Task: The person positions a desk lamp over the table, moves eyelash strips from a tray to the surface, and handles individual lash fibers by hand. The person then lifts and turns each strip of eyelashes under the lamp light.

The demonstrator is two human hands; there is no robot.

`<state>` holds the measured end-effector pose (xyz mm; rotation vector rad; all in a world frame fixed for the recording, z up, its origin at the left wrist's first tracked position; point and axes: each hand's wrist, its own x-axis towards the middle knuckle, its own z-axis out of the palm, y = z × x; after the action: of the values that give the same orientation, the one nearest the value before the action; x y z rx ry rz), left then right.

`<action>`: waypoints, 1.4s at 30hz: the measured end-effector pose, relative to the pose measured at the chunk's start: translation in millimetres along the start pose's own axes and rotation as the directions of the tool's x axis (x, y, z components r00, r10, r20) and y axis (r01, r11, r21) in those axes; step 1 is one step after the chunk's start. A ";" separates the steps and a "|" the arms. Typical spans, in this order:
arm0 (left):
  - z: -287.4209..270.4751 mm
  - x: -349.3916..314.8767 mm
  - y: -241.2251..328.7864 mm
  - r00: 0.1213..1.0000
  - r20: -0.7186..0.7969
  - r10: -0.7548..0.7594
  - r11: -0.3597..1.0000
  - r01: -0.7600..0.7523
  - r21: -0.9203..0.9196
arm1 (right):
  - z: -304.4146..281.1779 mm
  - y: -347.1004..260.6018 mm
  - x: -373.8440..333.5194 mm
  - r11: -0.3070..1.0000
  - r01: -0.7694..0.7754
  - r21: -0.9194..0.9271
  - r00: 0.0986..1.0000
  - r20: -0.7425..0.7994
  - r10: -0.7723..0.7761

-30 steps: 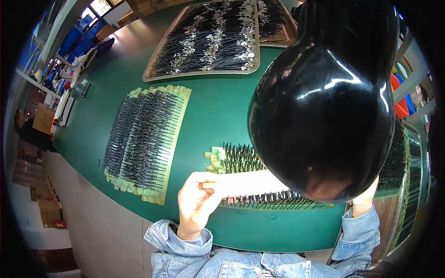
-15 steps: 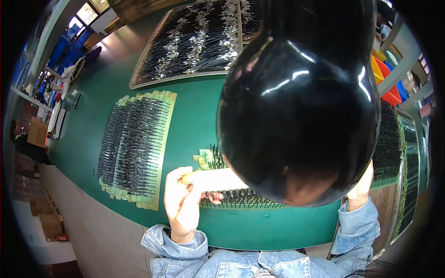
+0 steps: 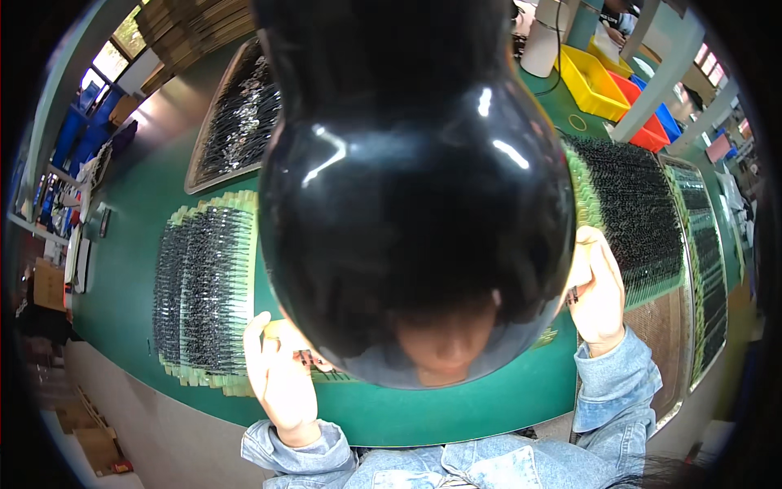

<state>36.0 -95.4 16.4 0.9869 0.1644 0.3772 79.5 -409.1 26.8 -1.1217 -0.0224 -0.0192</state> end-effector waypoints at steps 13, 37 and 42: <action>-36.6 4.0 -4.9 0.976 -0.072 -0.204 0.961 0.186 -0.203 | 7.6 -1.8 -2.9 0.997 -0.072 -0.005 0.997 -0.016 0.072; -32.2 0.7 1.8 0.943 0.247 -0.223 0.965 0.249 -0.080 | 11.6 -3.4 -8.5 0.990 -0.138 0.008 0.965 -0.224 0.137; -57.5 -2.8 -10.6 0.961 0.229 -0.155 0.976 0.185 -0.114 | 8.1 -3.5 -7.5 0.989 -0.150 0.001 0.978 -0.144 0.149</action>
<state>18.5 -56.8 -24.0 0.8666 0.0229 0.1179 71.8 -403.4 33.2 -1.1266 0.1908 0.0345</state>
